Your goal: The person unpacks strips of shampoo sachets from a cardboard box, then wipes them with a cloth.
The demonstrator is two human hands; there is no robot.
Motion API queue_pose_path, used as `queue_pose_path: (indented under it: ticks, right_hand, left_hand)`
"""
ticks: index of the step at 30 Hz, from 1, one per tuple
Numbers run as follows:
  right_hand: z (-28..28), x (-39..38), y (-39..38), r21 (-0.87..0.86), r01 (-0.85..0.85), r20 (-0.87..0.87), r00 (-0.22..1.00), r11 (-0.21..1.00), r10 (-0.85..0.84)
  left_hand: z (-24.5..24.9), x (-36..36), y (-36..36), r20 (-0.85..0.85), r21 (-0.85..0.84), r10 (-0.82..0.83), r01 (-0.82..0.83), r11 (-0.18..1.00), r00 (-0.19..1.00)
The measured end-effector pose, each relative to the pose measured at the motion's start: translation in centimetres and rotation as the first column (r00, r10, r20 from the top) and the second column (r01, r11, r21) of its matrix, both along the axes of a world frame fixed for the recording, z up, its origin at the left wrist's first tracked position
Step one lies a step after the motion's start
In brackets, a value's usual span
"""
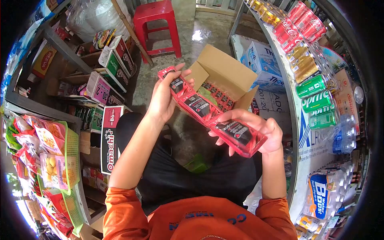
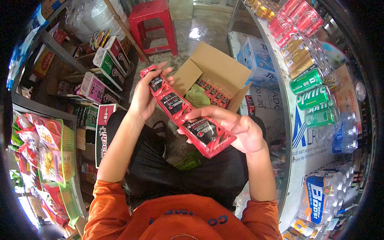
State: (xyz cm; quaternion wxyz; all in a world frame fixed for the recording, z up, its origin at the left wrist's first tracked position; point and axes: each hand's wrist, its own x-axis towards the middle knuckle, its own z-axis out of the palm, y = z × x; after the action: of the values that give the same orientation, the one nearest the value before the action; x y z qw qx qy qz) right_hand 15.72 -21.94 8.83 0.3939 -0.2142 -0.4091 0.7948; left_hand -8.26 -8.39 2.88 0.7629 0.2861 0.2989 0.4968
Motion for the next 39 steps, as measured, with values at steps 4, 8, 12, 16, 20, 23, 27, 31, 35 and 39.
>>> queue_pose_path:
  ticks: [4, 8, 12, 16, 20, 23, 27, 31, 35, 39]
  right_hand:
    - [0.0, 0.2, -0.4, 0.213, 0.054, 0.087, 0.993, 0.976, -0.074]
    - [-0.1, -0.5, -0.8, 0.211, 0.229, 0.118, 0.959, 0.950, -0.258]
    - [-0.3, 0.2, -0.6, 0.292, 0.193, 0.316, 0.905, 0.937, -0.285]
    - [-0.3, 0.1, -0.1, 0.552, 0.059, 0.505, 0.770, 0.832, -0.390]
    - [-0.9, -1.3, 0.5, 0.620, 0.184, 0.446, 0.717, 0.763, -0.535]
    - [-1.6, -2.1, 1.5, 0.709, 0.140, 0.446, 0.670, 0.691, -0.593]
    - [-3.7, -3.2, 1.8, 0.329, 0.205, 0.331, 0.889, 0.922, -0.316]
    - [-2.0, -4.2, 1.6, 0.240, 0.311, 0.266, 0.890, 0.920, -0.371]
    - [-2.4, -4.0, 1.9, 0.284, 0.228, 0.342, 0.883, 0.931, -0.321]
    - [-2.2, -2.7, 1.9, 0.285, 0.239, 0.331, 0.884, 0.928, -0.329]
  left_hand:
    - [1.4, 0.4, -0.2, -0.013, 0.087, -0.047, 0.047, 0.995, 0.999]
    - [3.4, 0.7, -0.1, -0.031, 0.146, -0.011, 0.016, 0.989, 0.999]
    - [4.5, 0.9, -0.2, 0.007, 0.154, -0.009, 0.008, 0.988, 1.000]
    - [5.5, 1.4, -0.9, -0.069, 0.258, -0.028, 0.044, 0.965, 0.997]
    - [6.7, 2.4, -2.3, -0.162, 0.331, -0.061, 0.112, 0.937, 0.985]
    - [7.5, 3.0, -2.6, -0.072, 0.321, -0.081, 0.100, 0.942, 0.994]
    - [8.5, 2.8, -2.6, -0.018, 0.347, -0.105, 0.105, 0.932, 0.994]
    - [8.5, 2.6, -2.6, -0.049, 0.340, -0.118, 0.128, 0.932, 0.992]
    - [8.3, 2.6, -2.5, -0.111, 0.321, -0.101, 0.132, 0.938, 0.989]
    - [6.5, 0.9, -1.0, -0.196, 0.202, -0.180, 0.220, 0.954, 0.964]
